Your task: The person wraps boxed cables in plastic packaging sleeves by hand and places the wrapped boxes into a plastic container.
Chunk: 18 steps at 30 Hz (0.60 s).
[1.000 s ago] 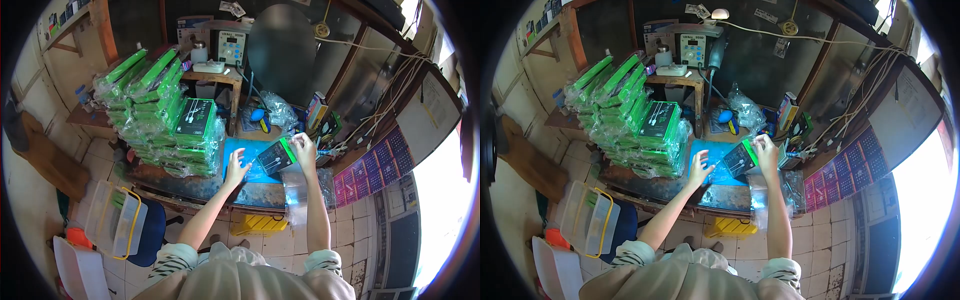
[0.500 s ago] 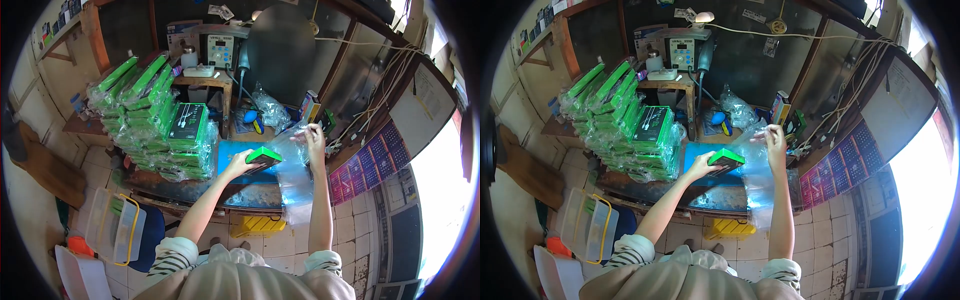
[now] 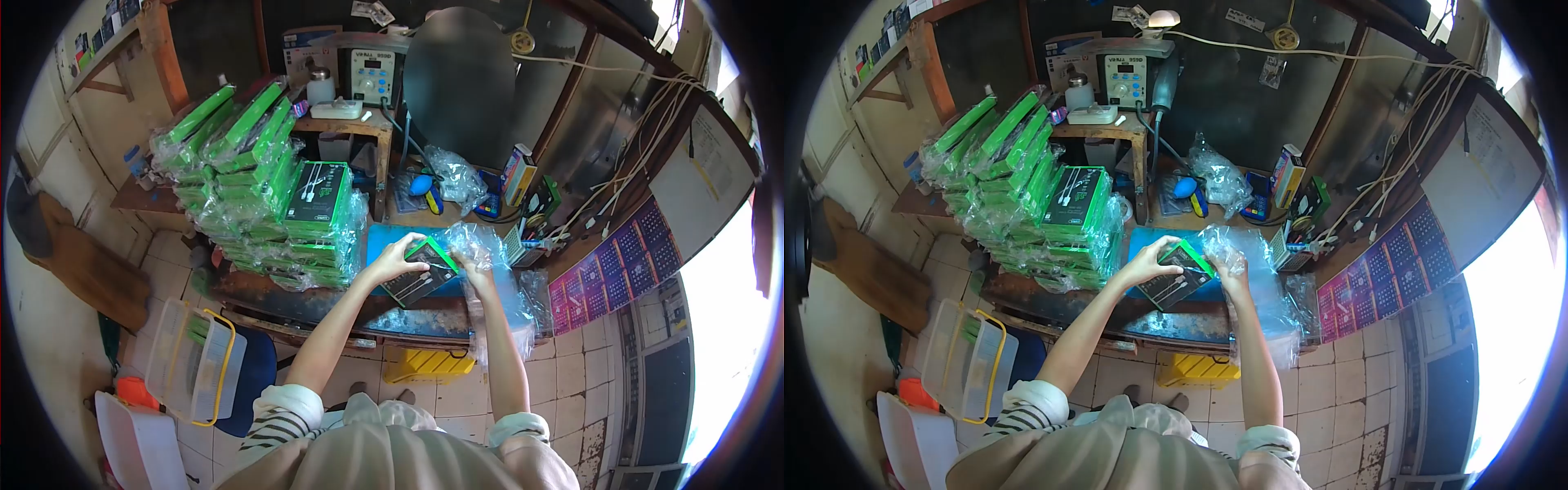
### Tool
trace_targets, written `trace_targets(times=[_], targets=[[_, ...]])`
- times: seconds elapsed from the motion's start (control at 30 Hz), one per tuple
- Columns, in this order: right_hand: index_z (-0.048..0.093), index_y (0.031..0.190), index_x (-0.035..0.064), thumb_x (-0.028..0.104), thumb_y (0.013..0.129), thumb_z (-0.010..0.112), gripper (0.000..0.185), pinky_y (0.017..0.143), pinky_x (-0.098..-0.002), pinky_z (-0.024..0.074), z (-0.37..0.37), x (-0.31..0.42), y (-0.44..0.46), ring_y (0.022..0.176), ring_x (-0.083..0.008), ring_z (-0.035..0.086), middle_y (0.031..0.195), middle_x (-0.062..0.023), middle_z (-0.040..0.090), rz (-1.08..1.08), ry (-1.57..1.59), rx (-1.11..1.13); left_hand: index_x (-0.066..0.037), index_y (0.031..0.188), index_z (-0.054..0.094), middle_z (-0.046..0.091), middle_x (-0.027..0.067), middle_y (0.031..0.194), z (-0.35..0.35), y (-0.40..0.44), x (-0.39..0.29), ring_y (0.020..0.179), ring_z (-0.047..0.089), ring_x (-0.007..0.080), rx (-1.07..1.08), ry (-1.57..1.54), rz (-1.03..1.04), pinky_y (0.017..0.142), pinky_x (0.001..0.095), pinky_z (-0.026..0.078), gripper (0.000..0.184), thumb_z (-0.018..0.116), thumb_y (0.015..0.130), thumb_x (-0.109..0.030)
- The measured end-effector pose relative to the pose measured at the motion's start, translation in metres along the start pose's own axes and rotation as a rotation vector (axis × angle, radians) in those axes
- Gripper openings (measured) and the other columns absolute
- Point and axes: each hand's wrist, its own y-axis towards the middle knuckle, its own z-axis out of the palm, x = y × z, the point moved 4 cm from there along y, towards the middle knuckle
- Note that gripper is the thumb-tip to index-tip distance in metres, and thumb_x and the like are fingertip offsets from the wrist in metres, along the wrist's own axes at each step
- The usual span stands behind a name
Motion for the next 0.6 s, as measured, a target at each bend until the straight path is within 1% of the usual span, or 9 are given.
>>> trace_targets(times=[0.07,0.2,0.3,0.33,0.37,0.43,0.53,0.57,0.6], targets=[[0.058,0.097,0.0014,0.012,0.083,0.056,0.017,0.063,-0.0266,0.0487,0.003,-0.003,0.004,0.073,-0.0139,0.060,0.089,-0.0099,0.063,0.030,0.134,-0.051,-0.009,0.119,0.041,0.057,0.0151,0.107,-0.002,-0.001,0.000,0.101,0.054,0.0276,-0.015,-0.012,0.015,0.084,0.0352,0.042,0.066,0.074,0.066,-0.029],[0.055,0.102,0.0014,0.012,0.085,0.052,0.020,0.064,-0.0280,0.0490,-0.009,-0.002,0.019,0.073,-0.0161,0.061,0.093,-0.0110,0.062,0.147,0.384,-0.100,-0.009,0.125,0.034,0.049,0.0191,0.116,-0.003,-0.005,0.009,0.109,0.048,0.0304,-0.059,0.055,0.040,0.089,0.0364,0.039,0.074,0.074,0.066,-0.027],[0.046,0.109,-0.0003,0.015,0.086,0.051,0.028,0.069,-0.0321,0.0495,-0.027,0.022,0.019,0.076,-0.0243,0.063,0.094,-0.0133,0.060,0.061,0.457,-0.282,-0.009,0.127,0.032,0.046,0.0202,0.117,0.000,-0.014,0.029,0.110,0.045,0.0326,-0.051,0.139,-0.016,0.091,0.0374,0.037,0.075,0.073,0.066,-0.024],[0.045,0.106,-0.0009,0.016,0.086,0.052,0.027,0.071,-0.0328,0.0496,-0.038,-0.001,0.031,0.077,-0.0249,0.063,0.093,-0.0132,0.060,0.027,0.525,-0.276,-0.008,0.127,0.032,0.046,0.0199,0.116,0.001,-0.016,0.036,0.110,0.045,0.0326,-0.071,0.155,0.015,0.091,0.0374,0.037,0.074,0.073,0.067,-0.022],[0.049,0.105,-0.0012,0.018,0.088,0.050,0.026,0.074,-0.0318,0.0483,-0.043,0.024,0.022,0.083,-0.0227,0.061,0.094,-0.0140,0.061,-0.081,0.494,-0.317,-0.008,0.127,0.032,0.047,0.0196,0.114,0.001,-0.017,0.040,0.109,0.045,0.0325,-0.091,0.170,0.046,0.091,0.0373,0.037,0.073,0.072,0.067,-0.020],[0.047,0.106,-0.0004,0.014,0.087,0.051,0.024,0.071,-0.0319,0.0497,-0.055,0.034,0.021,0.079,-0.0256,0.063,0.093,-0.0143,0.061,-0.149,0.531,-0.372,-0.008,0.126,0.033,0.046,0.0196,0.112,0.002,-0.021,0.041,0.107,0.046,0.0321,-0.085,0.164,-0.004,0.091,0.0373,0.037,0.071,0.072,0.067,-0.017],[0.046,0.108,0.0011,0.012,0.087,0.051,0.024,0.071,-0.0318,0.0499,-0.058,0.044,0.010,0.079,-0.0279,0.063,0.091,-0.0137,0.061,-0.150,0.653,-0.402,-0.009,0.129,0.031,0.041,0.0193,0.120,-0.001,-0.014,0.039,0.107,0.047,0.0314,-0.178,0.286,0.070,0.087,0.0360,0.040,0.071,0.070,0.070,-0.019],[0.046,0.108,0.0011,0.012,0.087,0.051,0.024,0.071,-0.0318,0.0499,-0.056,0.041,0.008,0.079,-0.0279,0.063,0.091,-0.0137,0.061,-0.153,0.651,-0.407,-0.009,0.129,0.031,0.041,0.0193,0.120,-0.001,-0.010,0.026,0.107,0.047,0.0314,-0.175,0.284,0.075,0.087,0.0360,0.040,0.071,0.070,0.070,-0.019],[0.041,0.110,0.0020,0.012,0.087,0.050,0.027,0.071,-0.0319,0.0491,-0.050,0.033,0.007,0.079,-0.0274,0.063,0.091,-0.0136,0.060,-0.091,0.702,-0.384,-0.011,0.131,0.028,0.039,0.0170,0.124,-0.001,-0.008,0.004,0.106,0.047,0.0283,-0.164,-0.010,0.041,0.085,0.0342,0.042,0.073,0.070,0.072,-0.020]])
